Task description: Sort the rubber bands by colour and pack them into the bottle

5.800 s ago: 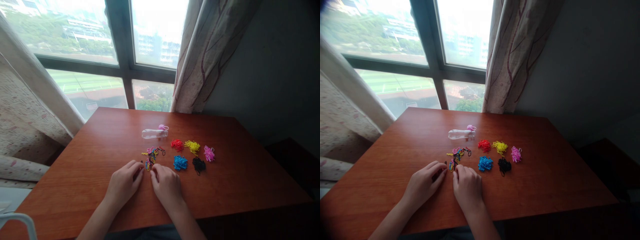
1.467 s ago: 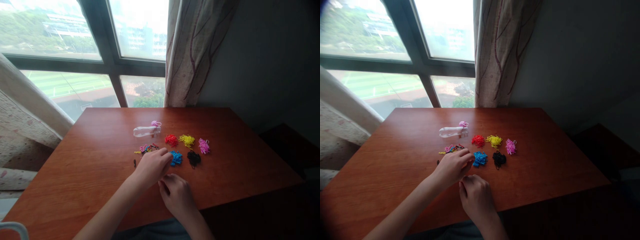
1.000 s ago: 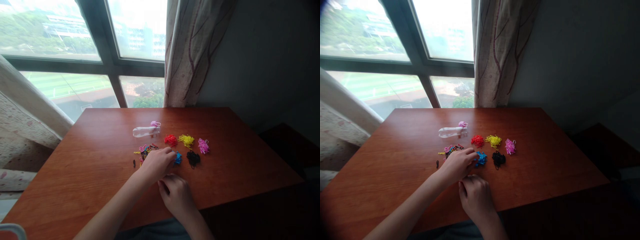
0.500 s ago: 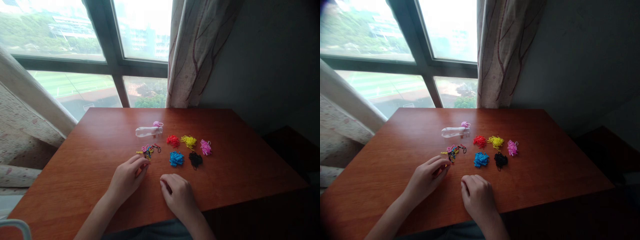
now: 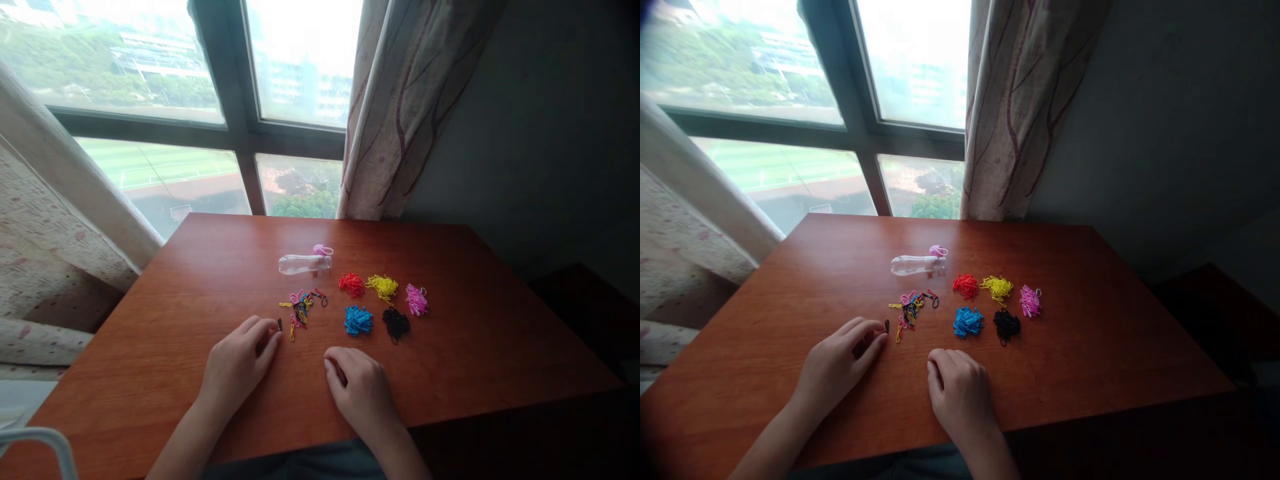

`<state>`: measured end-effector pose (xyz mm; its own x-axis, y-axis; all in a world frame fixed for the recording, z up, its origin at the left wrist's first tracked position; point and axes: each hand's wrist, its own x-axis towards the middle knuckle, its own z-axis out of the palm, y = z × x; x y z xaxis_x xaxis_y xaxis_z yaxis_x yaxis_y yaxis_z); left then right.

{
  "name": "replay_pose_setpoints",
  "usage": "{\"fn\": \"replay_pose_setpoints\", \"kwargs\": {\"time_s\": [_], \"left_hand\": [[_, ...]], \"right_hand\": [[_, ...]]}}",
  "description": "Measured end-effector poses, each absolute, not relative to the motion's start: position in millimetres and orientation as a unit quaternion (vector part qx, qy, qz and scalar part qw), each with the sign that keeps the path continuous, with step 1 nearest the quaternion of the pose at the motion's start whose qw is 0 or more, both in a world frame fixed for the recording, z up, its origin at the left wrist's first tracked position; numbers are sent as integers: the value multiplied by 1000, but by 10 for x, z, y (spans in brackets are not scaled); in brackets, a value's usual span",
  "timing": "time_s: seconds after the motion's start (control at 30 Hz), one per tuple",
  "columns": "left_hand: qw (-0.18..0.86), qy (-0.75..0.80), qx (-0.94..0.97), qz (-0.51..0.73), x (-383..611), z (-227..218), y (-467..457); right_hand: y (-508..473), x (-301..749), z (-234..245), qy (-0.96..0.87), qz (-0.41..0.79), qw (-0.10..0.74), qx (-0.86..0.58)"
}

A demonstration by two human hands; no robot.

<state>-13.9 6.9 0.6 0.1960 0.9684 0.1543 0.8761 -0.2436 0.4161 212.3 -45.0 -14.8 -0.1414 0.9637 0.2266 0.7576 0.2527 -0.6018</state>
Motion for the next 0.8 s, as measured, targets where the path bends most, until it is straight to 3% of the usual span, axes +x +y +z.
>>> {"fn": "replay_pose_setpoints", "kwargs": {"time_s": [0.27,0.8], "left_hand": [[88,604,777,156,-81,32,75],[145,561,793,188,60,7,108]], "right_hand": [[-450,2116,-161,-735,174,292,-586],[-450,2123,-158,-733,177,296,-586]]}}
